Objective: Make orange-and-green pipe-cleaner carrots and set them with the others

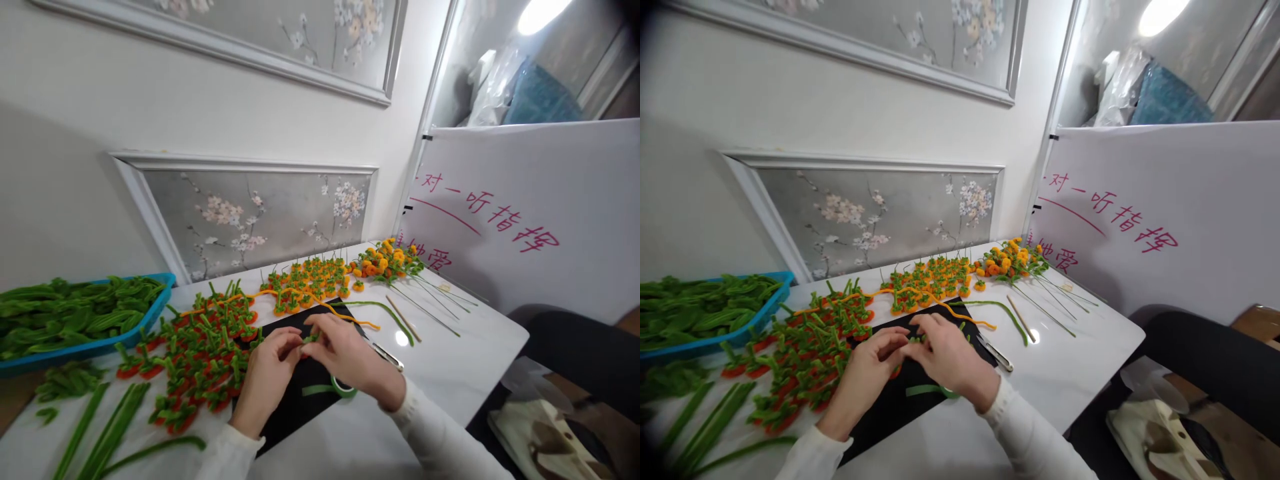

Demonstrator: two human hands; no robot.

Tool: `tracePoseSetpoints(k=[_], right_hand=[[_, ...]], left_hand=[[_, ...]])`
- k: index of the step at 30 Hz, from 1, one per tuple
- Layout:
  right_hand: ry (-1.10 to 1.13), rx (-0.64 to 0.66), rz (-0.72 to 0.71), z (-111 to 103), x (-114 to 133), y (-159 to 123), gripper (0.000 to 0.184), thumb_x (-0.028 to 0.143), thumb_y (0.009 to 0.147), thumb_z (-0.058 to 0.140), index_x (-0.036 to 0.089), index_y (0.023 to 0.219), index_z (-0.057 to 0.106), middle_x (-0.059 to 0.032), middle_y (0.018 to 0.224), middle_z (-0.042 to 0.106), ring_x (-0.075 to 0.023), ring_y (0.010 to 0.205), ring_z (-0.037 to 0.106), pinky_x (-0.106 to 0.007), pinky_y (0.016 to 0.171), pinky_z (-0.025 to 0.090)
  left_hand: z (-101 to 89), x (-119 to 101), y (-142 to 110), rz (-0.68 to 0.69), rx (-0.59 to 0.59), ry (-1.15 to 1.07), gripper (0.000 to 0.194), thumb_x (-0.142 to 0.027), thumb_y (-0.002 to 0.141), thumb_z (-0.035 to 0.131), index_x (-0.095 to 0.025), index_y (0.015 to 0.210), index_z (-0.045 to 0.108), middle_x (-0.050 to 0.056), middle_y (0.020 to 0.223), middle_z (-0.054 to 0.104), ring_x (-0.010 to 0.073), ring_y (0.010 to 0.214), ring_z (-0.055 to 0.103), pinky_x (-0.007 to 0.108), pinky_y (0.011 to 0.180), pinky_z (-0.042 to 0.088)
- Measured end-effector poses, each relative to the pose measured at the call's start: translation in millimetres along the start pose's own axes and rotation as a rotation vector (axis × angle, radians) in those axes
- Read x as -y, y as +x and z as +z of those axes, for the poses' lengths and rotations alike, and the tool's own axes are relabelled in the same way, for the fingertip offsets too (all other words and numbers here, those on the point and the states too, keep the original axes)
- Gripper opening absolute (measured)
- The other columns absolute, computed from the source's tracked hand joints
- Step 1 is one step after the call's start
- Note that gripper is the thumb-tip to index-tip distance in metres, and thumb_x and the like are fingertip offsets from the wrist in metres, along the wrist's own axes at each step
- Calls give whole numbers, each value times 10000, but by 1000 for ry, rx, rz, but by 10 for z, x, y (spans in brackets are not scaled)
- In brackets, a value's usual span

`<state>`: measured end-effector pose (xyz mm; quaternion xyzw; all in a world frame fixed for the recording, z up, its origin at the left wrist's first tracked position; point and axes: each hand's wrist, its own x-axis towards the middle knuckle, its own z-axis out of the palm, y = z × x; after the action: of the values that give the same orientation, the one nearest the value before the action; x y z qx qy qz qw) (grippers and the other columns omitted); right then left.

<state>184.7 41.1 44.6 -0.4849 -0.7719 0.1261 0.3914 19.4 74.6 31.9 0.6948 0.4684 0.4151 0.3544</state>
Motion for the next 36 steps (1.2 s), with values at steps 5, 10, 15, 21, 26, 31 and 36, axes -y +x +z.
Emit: tracePoseSetpoints(k=[5,10,15,21,26,31,36], right_hand=[[-301,138,-123,213,48,192,102,260,938,468,186,906,531,-15,833,552,-133,670,542,-239,567,340],[-443,171,-248,297,-60,160,103,184,926,466,183,844,528,-12,811,557,-126,648,525,-257,537,292],[-477,113,-261,325,-147,167,93,164,904,484,179,822,525,-23,796,577,-135,685,530,-264,576,297],[-474,102,-299,315,-189,163,126,195,922,464,181,814,528,-13,776,581,-130,657,517,-282,594,280],[-485,101,-365,322,-222,155,182,228,941,448,176,796,545,-21,762,582,-133,668,502,-284,608,270],[-425,62,-420,364,-267,115,259,279,963,402,172,788,560,-33,742,580,-142,670,484,-293,615,263],[-432,43,-359,445,-304,21,322,291,976,366,178,739,553,-44,711,575,-153,664,479,-304,657,279]], left_hand=[[-126,-79,-71,136,16,226,192,-230,784,528,-210,733,712,58,972,686,208,858,638,301,795,479],[-140,-63,-118,136,62,225,212,-234,809,498,-197,675,658,51,798,673,195,733,622,279,688,468],[-107,-65,-118,52,53,211,163,-179,725,581,-223,853,672,30,855,722,220,810,655,289,750,467],[-94,-39,-106,-10,16,268,163,-231,757,572,-255,873,685,-6,761,724,211,746,671,264,681,450],[-135,-5,-105,21,65,273,257,-275,780,565,-245,1019,653,-13,707,688,190,677,640,251,645,429],[-233,-24,-75,8,275,137,306,-264,819,514,-196,1100,616,-1,666,694,180,663,643,240,621,437],[-275,-13,-30,64,401,77,248,-173,780,525,-206,992,649,18,829,722,184,767,655,241,704,454]])
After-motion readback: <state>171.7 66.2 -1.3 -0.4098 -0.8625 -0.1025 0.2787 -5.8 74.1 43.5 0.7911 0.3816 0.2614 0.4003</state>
